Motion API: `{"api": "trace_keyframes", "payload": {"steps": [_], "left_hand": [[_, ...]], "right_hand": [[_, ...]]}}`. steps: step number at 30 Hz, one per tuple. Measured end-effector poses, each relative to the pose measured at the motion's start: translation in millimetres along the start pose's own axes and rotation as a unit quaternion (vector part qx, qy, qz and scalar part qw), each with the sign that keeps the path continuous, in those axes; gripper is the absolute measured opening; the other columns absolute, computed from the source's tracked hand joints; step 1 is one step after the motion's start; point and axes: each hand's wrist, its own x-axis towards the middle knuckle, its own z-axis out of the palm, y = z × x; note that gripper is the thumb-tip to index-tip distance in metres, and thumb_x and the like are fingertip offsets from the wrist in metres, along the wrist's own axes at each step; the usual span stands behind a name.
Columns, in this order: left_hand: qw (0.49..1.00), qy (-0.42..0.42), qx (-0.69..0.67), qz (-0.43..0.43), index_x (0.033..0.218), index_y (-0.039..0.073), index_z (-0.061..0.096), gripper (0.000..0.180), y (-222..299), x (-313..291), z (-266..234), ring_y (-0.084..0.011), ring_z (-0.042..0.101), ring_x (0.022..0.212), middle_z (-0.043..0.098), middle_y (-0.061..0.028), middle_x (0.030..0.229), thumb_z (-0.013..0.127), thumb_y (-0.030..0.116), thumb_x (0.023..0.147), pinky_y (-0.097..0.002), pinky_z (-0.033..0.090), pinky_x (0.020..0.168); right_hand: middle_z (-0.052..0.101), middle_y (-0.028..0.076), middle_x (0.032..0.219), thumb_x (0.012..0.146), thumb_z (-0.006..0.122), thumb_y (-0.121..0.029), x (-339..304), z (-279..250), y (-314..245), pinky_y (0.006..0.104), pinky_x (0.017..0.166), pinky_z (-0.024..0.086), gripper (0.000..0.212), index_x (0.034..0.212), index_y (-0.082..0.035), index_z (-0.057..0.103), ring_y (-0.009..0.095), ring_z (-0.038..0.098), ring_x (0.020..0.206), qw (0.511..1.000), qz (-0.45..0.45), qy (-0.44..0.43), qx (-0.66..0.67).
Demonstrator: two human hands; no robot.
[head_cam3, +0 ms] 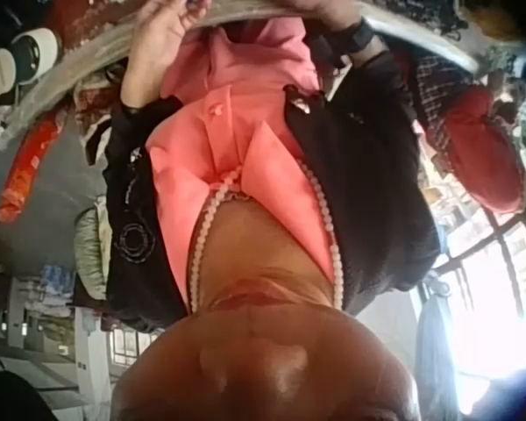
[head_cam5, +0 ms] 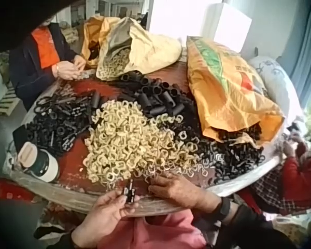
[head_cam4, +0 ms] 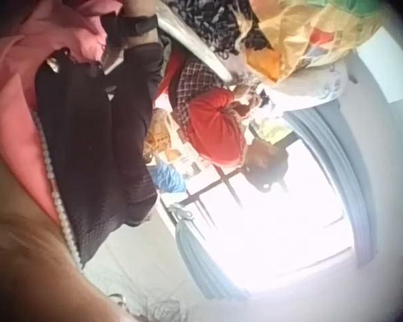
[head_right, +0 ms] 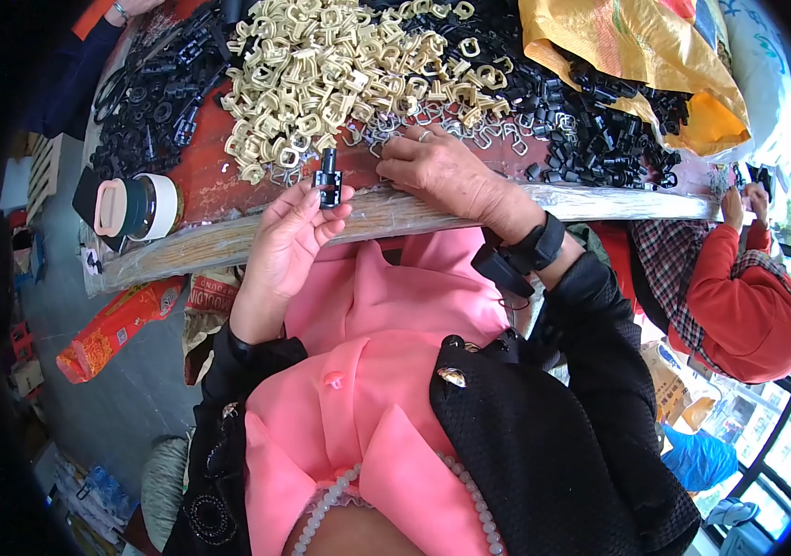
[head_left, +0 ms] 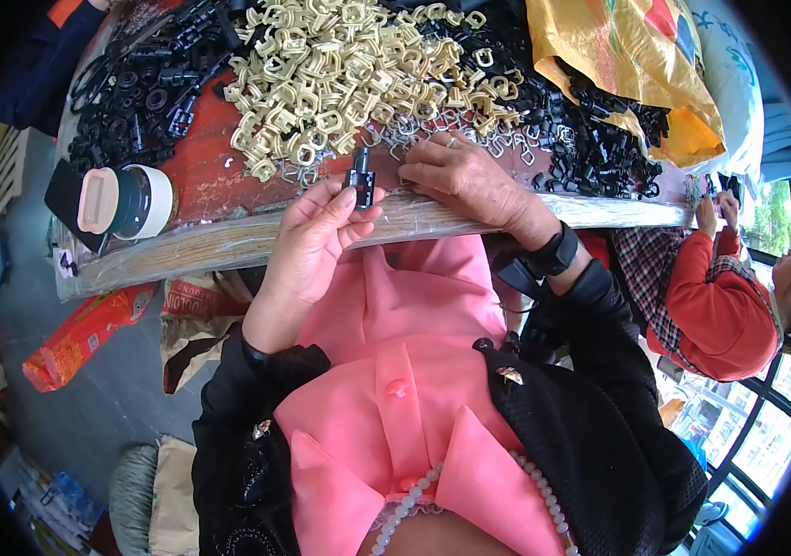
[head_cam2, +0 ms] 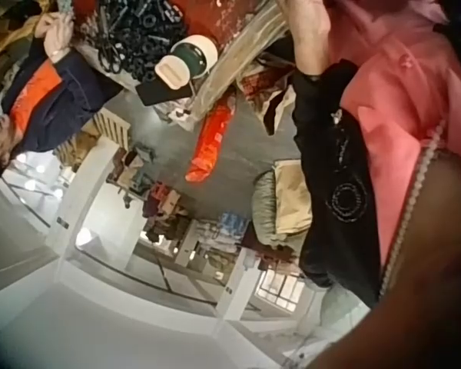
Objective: Assembling small metal clips onto black components on a factory assembly line.
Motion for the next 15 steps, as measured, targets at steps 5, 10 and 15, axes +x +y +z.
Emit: {"api": "trace_keyframes", "payload": {"steps": [5, 10, 15], "left_hand": [[1.0, 0.008, 0.013, 0.001, 0.097, 0.005, 0.05, 0.016, -0.3, -0.1, 1.3, -0.0188, 0.057, 0.084, 0.055, -0.0163, 0.1, 0.049, 0.012, 0.083, -0.026, 0.047, 0.071], [1.0, 0.011, 0.028, 0.006, 0.098, 0.004, 0.049, 0.018, -1.1, -0.2, 3.2, -0.0182, 0.056, 0.084, 0.055, -0.0158, 0.1, 0.049, 0.012, 0.083, -0.0256, 0.047, 0.071], [0.999, 0.015, 0.035, 0.009, 0.099, 0.004, 0.049, 0.018, -2.1, 0.3, 4.6, -0.0174, 0.056, 0.084, 0.055, -0.0153, 0.099, 0.049, 0.013, 0.083, -0.0248, 0.046, 0.071]], "right_hand": [[0.051, 0.006, 0.088, 0.065, 0.055, -0.012, 4.1, -3.9, 8.1, 0.0322, 0.072, 0.041, 0.027, 0.091, -0.004, 0.053, 0.02, 0.051, 0.078, 0.995, -0.08, -0.056, -0.034], [0.049, 0.007, 0.082, 0.066, 0.052, -0.012, 4.3, -1.3, 5.8, 0.0309, 0.071, 0.041, 0.02, 0.083, -0.003, 0.051, 0.019, 0.051, 0.075, 0.99, -0.097, -0.062, -0.085], [0.047, 0.007, 0.077, 0.066, 0.051, -0.013, 10.9, 3.5, -7.6, 0.0292, 0.071, 0.042, 0.012, 0.073, -0.004, 0.047, 0.019, 0.051, 0.073, 0.978, -0.067, -0.104, -0.17]]}}
